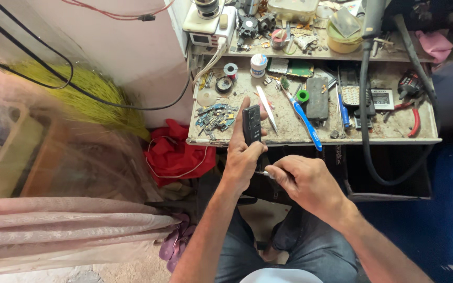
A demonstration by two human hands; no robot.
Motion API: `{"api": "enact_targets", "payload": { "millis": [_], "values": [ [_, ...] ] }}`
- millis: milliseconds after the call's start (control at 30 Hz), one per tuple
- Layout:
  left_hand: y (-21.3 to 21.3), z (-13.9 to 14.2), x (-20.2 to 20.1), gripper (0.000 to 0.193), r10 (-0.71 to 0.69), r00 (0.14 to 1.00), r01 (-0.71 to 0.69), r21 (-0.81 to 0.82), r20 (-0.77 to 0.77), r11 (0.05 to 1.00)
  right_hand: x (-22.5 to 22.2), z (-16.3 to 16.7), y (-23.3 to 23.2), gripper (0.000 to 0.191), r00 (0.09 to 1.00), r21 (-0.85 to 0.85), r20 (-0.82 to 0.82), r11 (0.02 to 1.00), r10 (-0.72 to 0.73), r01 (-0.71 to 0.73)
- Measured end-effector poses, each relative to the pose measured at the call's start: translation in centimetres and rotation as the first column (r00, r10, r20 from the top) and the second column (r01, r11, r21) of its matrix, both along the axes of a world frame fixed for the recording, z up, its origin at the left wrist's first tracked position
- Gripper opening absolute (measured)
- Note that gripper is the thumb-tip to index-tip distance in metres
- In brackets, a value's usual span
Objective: The person repairs a small feature phone at a cluttered workbench. They handle the phone's back cover and battery, use a screwdriver to work on the phone's screws, press its keypad, and power it on to test the screen. They then pick up a smartphone and place a call while holding the feature phone.
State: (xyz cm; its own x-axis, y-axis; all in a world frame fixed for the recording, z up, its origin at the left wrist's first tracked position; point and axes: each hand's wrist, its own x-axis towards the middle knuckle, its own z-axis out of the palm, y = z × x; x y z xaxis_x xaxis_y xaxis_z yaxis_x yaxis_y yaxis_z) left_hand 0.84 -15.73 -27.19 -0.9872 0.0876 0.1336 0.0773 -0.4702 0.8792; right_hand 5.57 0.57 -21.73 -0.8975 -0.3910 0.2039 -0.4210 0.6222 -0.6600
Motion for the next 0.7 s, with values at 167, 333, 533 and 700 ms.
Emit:
{"api": "enact_targets", "payload": {
  "millis": [167,333,533,700],
  "values": [
    [-0.15,-0.23,-0.09,0.097,0.009,1.0,-0.009,-0.011,-0.01,1.0,-0.13,-0.07,-0.31,0.023,0.998,0.01,0.054,1.0,0.011,-0.011],
    [-0.23,-0.21,-0.48,0.095,0.016,1.0,-0.017,-0.035,-0.019,0.999,-0.52,-0.2,-0.35,0.03,0.999,-0.039,0.013,0.999,0.037,-0.036],
    [-0.19,-0.2,-0.65,0.095,0.021,0.999,-0.022,-0.039,-0.028,0.999,-0.63,-0.46,-0.32,0.027,0.987,-0.021,0.158,1.0,0.015,-0.012],
    [-0.3,-0.1,-0.6,0.096,0.023,0.999,-0.024,-0.038,-0.042,0.999,-0.65,-0.42,-0.44,0.033,0.993,-0.115,0.067,0.99,0.095,-0.087]
  ]
}}
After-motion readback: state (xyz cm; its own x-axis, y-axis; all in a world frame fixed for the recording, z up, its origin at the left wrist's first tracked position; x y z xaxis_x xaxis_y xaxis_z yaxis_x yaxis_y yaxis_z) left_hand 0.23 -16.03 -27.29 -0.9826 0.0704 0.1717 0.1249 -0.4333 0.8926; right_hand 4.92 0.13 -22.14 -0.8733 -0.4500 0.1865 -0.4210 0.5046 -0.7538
